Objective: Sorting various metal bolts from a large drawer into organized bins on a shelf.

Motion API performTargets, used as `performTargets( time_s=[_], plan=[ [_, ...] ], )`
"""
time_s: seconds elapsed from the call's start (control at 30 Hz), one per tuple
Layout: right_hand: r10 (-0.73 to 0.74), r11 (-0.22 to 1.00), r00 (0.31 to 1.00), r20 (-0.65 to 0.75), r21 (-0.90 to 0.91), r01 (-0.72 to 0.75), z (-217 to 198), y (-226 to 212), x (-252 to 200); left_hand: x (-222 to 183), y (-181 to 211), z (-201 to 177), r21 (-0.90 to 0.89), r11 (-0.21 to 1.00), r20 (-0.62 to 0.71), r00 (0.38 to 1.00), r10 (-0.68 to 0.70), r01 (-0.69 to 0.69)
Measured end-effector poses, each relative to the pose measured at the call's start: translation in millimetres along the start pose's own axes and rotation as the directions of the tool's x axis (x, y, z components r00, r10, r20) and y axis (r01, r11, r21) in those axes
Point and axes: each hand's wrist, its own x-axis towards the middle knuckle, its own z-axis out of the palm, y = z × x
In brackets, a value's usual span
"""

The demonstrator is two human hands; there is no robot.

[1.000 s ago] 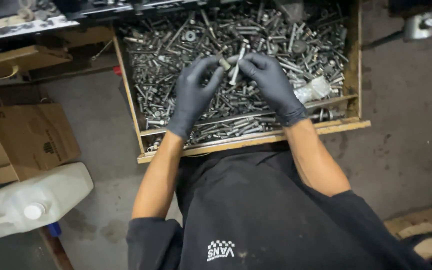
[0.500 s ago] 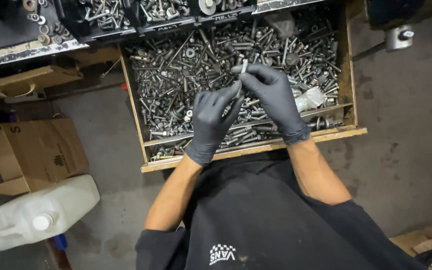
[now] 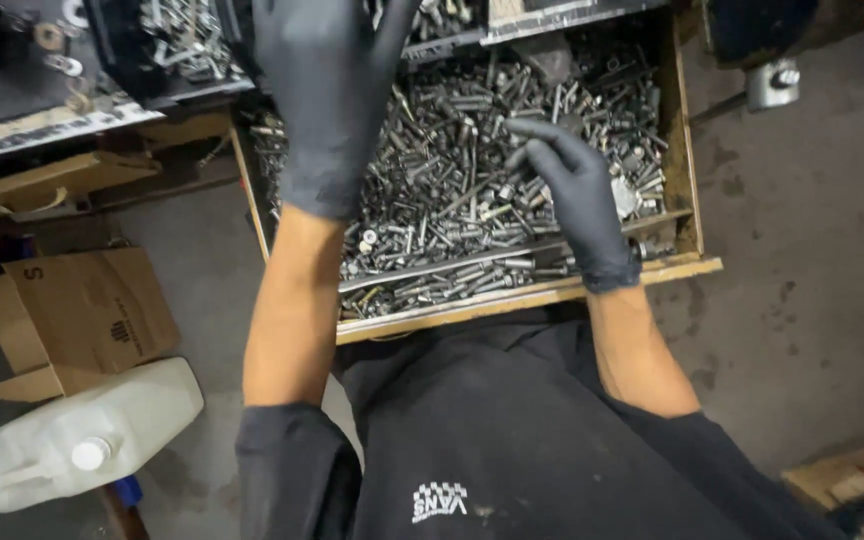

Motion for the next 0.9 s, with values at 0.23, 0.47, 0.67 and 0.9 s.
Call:
performTargets(
  time_s=[0.23,0.47,0.67,0.9],
  plan=[
    [0.061,0.996,0.996,-0.067,-0.059,-0.065,-14,6,-10,-148,-23,-12,-0.077,0.916,0.781,0.594,-0.19,0.394],
    [0.067,0.998,0.997,-0.035,-0.01,-0.067,-8,22,-9,-201,-84,59,0.363,0.931,0.437,0.877,-0.201,0.033],
    [0.073,0.997,0.997,0.003,0.016,-0.073,1,26,-6,-228,-141,127,0.443,0.886,0.343,0.939,-0.028,-0.136],
    [0.053,0.999,0.998,0.026,-0.003,-0.053,12,37,-4,-192,-97,40,-0.147,0.874,0.421,0.829,-0.369,0.464]
  ],
)
